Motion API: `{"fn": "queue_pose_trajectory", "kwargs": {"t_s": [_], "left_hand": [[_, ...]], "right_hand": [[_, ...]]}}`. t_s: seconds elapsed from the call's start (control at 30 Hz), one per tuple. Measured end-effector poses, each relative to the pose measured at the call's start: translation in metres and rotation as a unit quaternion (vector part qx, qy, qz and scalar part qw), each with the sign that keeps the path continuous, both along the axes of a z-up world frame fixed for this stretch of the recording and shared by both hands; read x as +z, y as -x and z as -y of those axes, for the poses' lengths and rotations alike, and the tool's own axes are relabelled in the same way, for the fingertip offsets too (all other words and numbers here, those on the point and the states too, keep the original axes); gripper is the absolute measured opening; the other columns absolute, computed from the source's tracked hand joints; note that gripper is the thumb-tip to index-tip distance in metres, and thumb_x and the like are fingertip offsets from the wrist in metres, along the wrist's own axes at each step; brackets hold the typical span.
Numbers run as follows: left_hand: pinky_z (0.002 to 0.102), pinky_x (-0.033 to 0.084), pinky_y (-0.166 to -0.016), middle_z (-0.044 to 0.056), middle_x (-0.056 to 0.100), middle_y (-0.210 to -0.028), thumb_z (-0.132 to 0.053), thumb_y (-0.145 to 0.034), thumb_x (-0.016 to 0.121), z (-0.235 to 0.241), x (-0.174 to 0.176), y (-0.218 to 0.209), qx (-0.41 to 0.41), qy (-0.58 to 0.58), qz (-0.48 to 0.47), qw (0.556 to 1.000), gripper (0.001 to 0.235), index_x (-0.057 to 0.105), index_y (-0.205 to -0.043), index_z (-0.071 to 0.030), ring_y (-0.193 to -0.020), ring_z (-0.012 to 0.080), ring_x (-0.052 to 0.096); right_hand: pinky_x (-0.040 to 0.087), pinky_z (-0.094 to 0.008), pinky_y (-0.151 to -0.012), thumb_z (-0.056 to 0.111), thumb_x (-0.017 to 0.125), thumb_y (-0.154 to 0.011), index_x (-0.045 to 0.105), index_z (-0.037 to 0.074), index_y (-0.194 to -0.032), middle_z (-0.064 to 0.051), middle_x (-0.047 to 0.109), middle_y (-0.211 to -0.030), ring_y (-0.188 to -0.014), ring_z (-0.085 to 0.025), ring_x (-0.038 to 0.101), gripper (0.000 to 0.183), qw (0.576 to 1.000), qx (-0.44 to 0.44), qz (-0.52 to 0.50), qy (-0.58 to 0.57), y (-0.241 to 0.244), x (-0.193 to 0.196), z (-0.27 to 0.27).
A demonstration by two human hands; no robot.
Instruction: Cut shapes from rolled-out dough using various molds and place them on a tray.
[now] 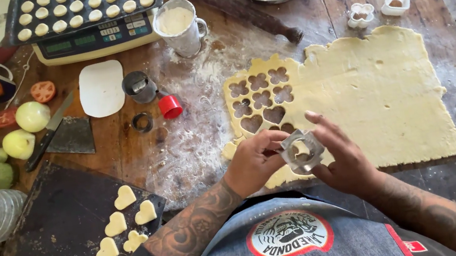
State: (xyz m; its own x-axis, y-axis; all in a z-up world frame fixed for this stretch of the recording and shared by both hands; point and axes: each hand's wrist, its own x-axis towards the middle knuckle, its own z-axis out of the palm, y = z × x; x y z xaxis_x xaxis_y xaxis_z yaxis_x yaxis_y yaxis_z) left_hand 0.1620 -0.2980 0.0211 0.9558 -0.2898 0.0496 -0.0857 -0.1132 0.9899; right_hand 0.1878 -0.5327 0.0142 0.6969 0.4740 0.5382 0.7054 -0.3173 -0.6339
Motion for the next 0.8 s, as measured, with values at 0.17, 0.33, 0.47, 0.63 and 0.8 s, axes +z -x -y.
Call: {"fn": "queue_pose_trajectory", "kwargs": {"t_s": [0.17,0.33,0.47,0.63,0.8], "left_hand": [[0.033,0.062,-0.085,0.011,0.075,-0.106,-0.007,-0.091,0.075,-0.008,0.006,0.008,0.054,-0.019,0.117,0.991,0.024,0.065,-0.112,-0.005,-0.098,0.0231,0.075],[0.038,0.060,-0.083,0.007,0.075,-0.110,0.002,-0.091,0.068,-0.026,0.042,0.018,0.046,-0.147,0.385,0.910,0.016,0.063,-0.100,-0.010,-0.096,0.0271,0.075],[0.042,0.055,-0.082,0.006,0.074,-0.113,0.001,-0.088,0.070,-0.033,0.043,0.022,0.051,-0.189,0.457,0.868,0.023,0.059,-0.104,-0.012,-0.101,0.0273,0.074],[0.044,0.056,-0.087,0.013,0.067,-0.128,-0.002,-0.090,0.074,-0.049,0.034,0.026,0.092,-0.225,0.377,0.894,0.043,0.054,-0.128,-0.006,-0.108,0.0315,0.070],[0.045,0.055,-0.095,0.017,0.061,-0.131,-0.015,-0.075,0.081,-0.052,0.056,0.033,0.014,-0.217,0.346,0.913,0.065,0.054,-0.133,-0.006,-0.114,0.0362,0.066]], "right_hand": [[0.052,-0.041,-0.108,0.009,0.080,-0.082,0.037,0.003,-0.153,-0.016,0.057,-0.147,-0.130,-0.027,0.060,0.084,0.860,0.126,-0.463,-0.174,0.011,-0.030,-0.005],[0.049,-0.044,-0.109,0.015,0.084,-0.080,0.025,0.009,-0.160,-0.013,0.057,-0.146,-0.130,-0.025,0.059,0.099,0.685,0.280,-0.621,-0.261,0.021,-0.007,-0.018],[0.047,-0.042,-0.114,0.010,0.079,-0.085,0.038,-0.002,-0.158,-0.016,0.061,-0.143,-0.131,-0.023,0.060,0.084,0.726,0.262,-0.589,-0.240,0.025,-0.037,-0.019],[0.055,-0.041,-0.106,-0.001,0.080,-0.079,0.044,0.005,-0.148,-0.017,0.066,-0.132,-0.125,-0.025,0.065,0.078,0.770,0.172,-0.567,-0.235,0.022,-0.049,-0.027],[0.054,-0.032,-0.088,-0.007,0.081,-0.070,0.054,0.005,-0.137,-0.008,0.058,-0.127,-0.108,-0.017,0.063,0.073,0.937,0.050,-0.342,-0.043,0.021,0.002,-0.045]]}}
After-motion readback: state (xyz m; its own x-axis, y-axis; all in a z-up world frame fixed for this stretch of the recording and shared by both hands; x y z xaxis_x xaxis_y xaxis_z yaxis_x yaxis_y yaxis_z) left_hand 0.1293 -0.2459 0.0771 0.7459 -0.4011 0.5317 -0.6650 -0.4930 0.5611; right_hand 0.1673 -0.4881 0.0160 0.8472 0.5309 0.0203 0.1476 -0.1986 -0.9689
